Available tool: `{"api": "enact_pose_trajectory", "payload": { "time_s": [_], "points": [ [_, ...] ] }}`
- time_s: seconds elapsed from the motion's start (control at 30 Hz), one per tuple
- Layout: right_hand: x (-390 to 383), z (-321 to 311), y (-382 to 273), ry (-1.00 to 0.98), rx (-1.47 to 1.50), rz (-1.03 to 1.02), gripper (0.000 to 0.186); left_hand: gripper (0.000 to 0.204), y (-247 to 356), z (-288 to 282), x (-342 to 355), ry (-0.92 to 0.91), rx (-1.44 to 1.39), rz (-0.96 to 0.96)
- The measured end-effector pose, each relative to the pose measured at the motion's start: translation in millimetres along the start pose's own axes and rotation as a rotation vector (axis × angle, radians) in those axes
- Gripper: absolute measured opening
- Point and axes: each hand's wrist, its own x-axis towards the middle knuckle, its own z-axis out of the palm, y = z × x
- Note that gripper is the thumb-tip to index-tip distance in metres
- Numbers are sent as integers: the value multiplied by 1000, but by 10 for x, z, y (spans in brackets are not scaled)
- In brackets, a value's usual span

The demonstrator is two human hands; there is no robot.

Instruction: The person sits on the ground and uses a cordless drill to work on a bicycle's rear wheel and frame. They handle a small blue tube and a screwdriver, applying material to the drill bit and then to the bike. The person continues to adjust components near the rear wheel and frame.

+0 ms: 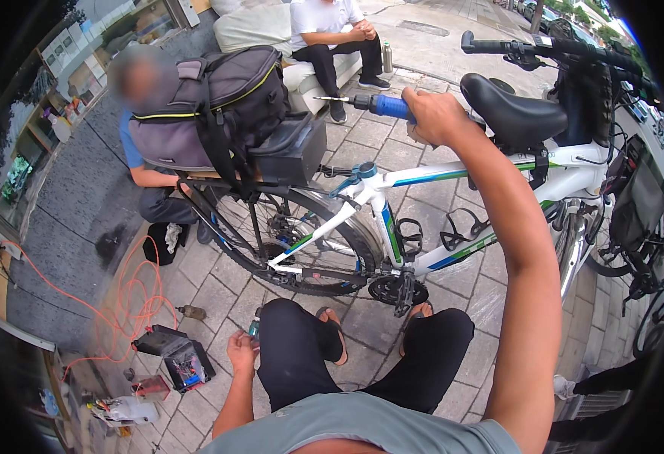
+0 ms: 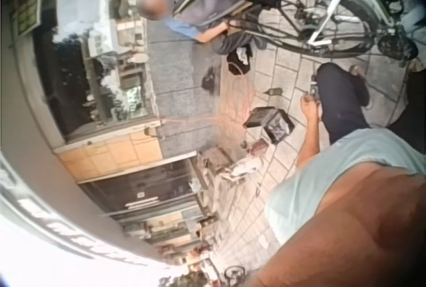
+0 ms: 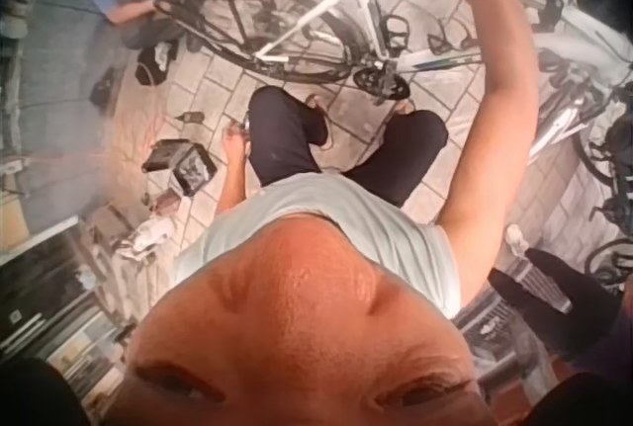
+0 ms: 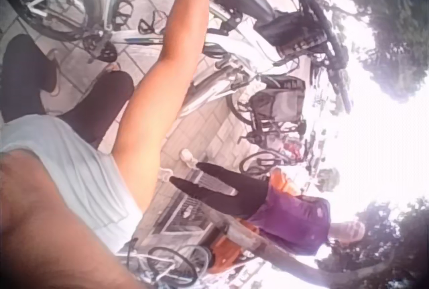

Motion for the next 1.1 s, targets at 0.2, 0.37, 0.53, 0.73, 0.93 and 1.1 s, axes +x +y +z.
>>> {"api": "enact_pose_trajectory", "payload": {
  "time_s": [0.2, 0.37, 0.53, 0.73, 0.93, 1.1],
  "points": [
    [-99, 67, 155, -90, 32, -35, 31, 31, 1525, 1093, -164, -262, -162, 750],
    [-153, 75, 61, -138, 132, -70, 32, 33, 2687, 2283, -772, -704, -418, 744],
    [-179, 91, 46, -121, 232, -68, 34, 64, 3223, 3240, -792, -803, -607, 427],
    [-157, 101, 11, -133, 284, -86, 36, 37, 3562, 3717, -542, -746, -872, 319],
    [-203, -2, -36, -210, 371, -88, 39, 24, 3641, 3868, -578, -655, -953, 257],
    [-227, -1, 24, -265, 237, -98, 33, 14, 3475, 4072, -475, -617, -916, 88]
  ]
}}
